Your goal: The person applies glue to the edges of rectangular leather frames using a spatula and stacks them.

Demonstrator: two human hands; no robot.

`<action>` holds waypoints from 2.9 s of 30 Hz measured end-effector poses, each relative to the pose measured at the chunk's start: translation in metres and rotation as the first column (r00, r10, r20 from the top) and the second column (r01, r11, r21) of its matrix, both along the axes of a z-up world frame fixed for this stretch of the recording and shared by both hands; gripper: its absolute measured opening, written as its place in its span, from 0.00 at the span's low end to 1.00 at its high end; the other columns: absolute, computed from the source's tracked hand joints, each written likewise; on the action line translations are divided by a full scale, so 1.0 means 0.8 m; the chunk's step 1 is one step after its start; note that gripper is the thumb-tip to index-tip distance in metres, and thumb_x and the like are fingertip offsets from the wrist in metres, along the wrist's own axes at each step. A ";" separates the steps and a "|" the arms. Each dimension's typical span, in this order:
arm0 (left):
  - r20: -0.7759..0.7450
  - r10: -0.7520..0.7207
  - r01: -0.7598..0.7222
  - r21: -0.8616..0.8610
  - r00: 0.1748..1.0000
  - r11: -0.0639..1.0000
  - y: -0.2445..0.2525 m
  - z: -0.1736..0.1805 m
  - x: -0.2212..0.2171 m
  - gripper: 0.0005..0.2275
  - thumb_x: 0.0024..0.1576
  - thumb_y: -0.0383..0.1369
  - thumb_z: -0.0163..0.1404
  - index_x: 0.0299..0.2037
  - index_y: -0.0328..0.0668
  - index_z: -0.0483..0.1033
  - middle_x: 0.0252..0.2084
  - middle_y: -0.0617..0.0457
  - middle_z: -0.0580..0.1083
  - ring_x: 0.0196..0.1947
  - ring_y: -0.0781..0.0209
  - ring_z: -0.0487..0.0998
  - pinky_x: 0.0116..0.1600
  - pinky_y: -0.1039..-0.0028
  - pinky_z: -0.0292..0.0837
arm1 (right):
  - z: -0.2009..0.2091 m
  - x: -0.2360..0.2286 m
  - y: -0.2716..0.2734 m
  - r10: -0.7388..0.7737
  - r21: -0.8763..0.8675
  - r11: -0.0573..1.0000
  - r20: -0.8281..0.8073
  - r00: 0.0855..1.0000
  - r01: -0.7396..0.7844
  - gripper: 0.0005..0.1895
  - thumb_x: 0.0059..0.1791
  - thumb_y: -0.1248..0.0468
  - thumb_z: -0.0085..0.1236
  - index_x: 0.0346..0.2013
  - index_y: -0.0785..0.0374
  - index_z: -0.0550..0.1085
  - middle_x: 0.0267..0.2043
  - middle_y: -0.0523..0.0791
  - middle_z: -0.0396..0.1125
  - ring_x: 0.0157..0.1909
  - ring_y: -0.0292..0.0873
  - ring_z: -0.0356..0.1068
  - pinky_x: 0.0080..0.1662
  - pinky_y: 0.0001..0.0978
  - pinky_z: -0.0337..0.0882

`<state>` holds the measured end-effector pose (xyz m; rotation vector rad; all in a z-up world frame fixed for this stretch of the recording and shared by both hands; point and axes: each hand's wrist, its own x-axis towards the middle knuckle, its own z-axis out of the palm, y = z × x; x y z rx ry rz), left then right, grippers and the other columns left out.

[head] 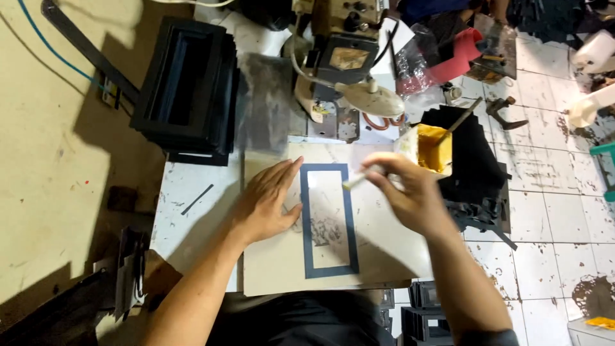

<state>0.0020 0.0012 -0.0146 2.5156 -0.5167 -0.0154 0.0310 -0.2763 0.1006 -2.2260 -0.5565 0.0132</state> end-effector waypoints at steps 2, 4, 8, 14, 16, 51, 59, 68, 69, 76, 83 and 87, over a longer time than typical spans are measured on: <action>0.008 -0.001 0.001 -0.019 1.000 1.000 0.000 -0.004 0.000 0.44 0.51 0.42 0.58 0.75 0.44 0.41 0.73 0.36 0.55 0.72 0.44 0.55 0.73 0.56 0.47 | -0.048 0.020 0.025 0.040 0.123 0.992 -0.029 0.999 -0.036 0.10 0.53 0.70 0.58 0.49 0.66 0.77 0.41 0.42 0.73 0.42 0.32 0.68 0.45 0.23 0.70; 0.014 -0.003 0.004 -0.038 1.000 0.999 0.001 -0.002 -0.001 0.45 0.51 0.42 0.58 0.75 0.43 0.41 0.73 0.35 0.55 0.72 0.44 0.56 0.73 0.55 0.47 | -0.080 0.034 0.046 0.080 0.244 0.968 -0.055 0.995 -0.064 0.09 0.55 0.70 0.55 0.50 0.66 0.75 0.43 0.41 0.73 0.46 0.31 0.70 0.49 0.23 0.71; 0.002 0.012 -0.012 -0.090 1.000 0.996 0.002 0.006 -0.004 0.44 0.51 0.42 0.58 0.75 0.45 0.42 0.72 0.37 0.58 0.72 0.44 0.58 0.74 0.57 0.49 | -0.099 0.043 0.074 0.008 0.247 0.968 -0.203 0.979 0.043 0.08 0.55 0.68 0.55 0.48 0.65 0.75 0.39 0.41 0.72 0.40 0.31 0.69 0.43 0.24 0.69; 0.013 0.030 -0.028 -0.141 0.999 0.990 0.002 0.012 -0.005 0.44 0.51 0.41 0.58 0.76 0.46 0.43 0.71 0.37 0.60 0.71 0.45 0.60 0.73 0.58 0.50 | -0.100 0.048 0.084 -0.040 0.118 0.992 -0.119 0.992 0.054 0.08 0.54 0.67 0.57 0.47 0.65 0.76 0.40 0.45 0.71 0.38 0.35 0.69 0.40 0.27 0.69; 0.006 0.032 -0.031 -0.144 0.999 0.989 0.003 0.016 -0.006 0.44 0.50 0.40 0.59 0.75 0.46 0.44 0.70 0.37 0.61 0.71 0.45 0.60 0.73 0.58 0.51 | -0.102 0.048 0.085 -0.047 0.121 0.991 -0.127 0.991 0.063 0.08 0.54 0.67 0.57 0.47 0.64 0.76 0.40 0.45 0.71 0.38 0.35 0.70 0.40 0.27 0.69; 0.066 0.032 -0.029 -0.051 0.997 0.998 -0.001 -0.022 -0.002 0.39 0.58 0.43 0.52 0.76 0.45 0.41 0.72 0.37 0.59 0.71 0.43 0.61 0.74 0.55 0.50 | -0.099 -0.077 0.049 0.188 -0.229 0.962 0.162 0.969 -0.149 0.13 0.47 0.69 0.63 0.46 0.60 0.77 0.40 0.43 0.72 0.46 0.47 0.65 0.50 0.37 0.65; 0.087 0.008 -0.004 -0.047 0.996 0.999 0.000 -0.030 0.000 0.40 0.58 0.43 0.53 0.76 0.43 0.40 0.73 0.37 0.58 0.72 0.42 0.59 0.75 0.54 0.50 | -0.095 -0.123 0.039 0.303 -0.294 0.930 0.273 0.913 -0.220 0.14 0.47 0.68 0.64 0.47 0.60 0.76 0.43 0.40 0.74 0.48 0.44 0.66 0.50 0.36 0.63; 0.083 0.002 0.002 -0.045 0.997 0.999 0.001 -0.030 0.001 0.39 0.59 0.42 0.52 0.76 0.43 0.41 0.74 0.38 0.57 0.73 0.42 0.58 0.76 0.54 0.49 | -0.081 -0.155 0.028 0.468 -0.371 0.864 0.337 0.817 -0.341 0.21 0.45 0.64 0.63 0.53 0.62 0.74 0.50 0.43 0.74 0.50 0.45 0.66 0.54 0.40 0.63; 0.079 0.007 -0.003 -0.053 0.997 0.999 0.000 -0.029 0.001 0.39 0.59 0.42 0.52 0.76 0.43 0.41 0.74 0.38 0.57 0.74 0.42 0.58 0.76 0.54 0.49 | -0.073 -0.156 0.026 0.490 -0.411 0.843 0.323 0.810 -0.346 0.20 0.45 0.69 0.60 0.52 0.62 0.74 0.51 0.43 0.75 0.50 0.44 0.66 0.54 0.40 0.64; 0.049 0.001 0.001 -0.050 0.999 0.999 -0.002 -0.006 -0.008 0.38 0.59 0.39 0.52 0.76 0.43 0.42 0.73 0.38 0.58 0.73 0.43 0.57 0.75 0.56 0.49 | -0.025 -0.117 -0.068 0.146 -0.032 0.989 0.197 0.969 -0.143 0.14 0.51 0.75 0.54 0.50 0.61 0.74 0.50 0.42 0.74 0.47 0.34 0.70 0.48 0.27 0.70; 0.167 -0.188 0.210 -0.121 0.968 0.970 -0.072 0.034 -0.092 0.22 0.53 0.37 0.59 0.55 0.33 0.71 0.66 0.35 0.64 0.71 0.35 0.58 0.73 0.49 0.49 | 0.022 -0.036 -0.114 -0.341 -0.110 0.894 0.458 0.821 0.434 0.07 0.56 0.72 0.58 0.48 0.62 0.78 0.45 0.47 0.70 0.47 0.44 0.69 0.46 0.36 0.71; 0.124 -0.308 0.317 -0.054 0.943 0.947 -0.096 0.030 -0.125 0.14 0.49 0.37 0.61 0.39 0.35 0.79 0.67 0.37 0.63 0.71 0.31 0.55 0.72 0.38 0.41 | -0.002 0.022 -0.129 -0.397 -0.108 0.887 0.323 0.859 0.450 0.09 0.53 0.66 0.59 0.49 0.60 0.78 0.41 0.49 0.69 0.44 0.48 0.67 0.43 0.39 0.70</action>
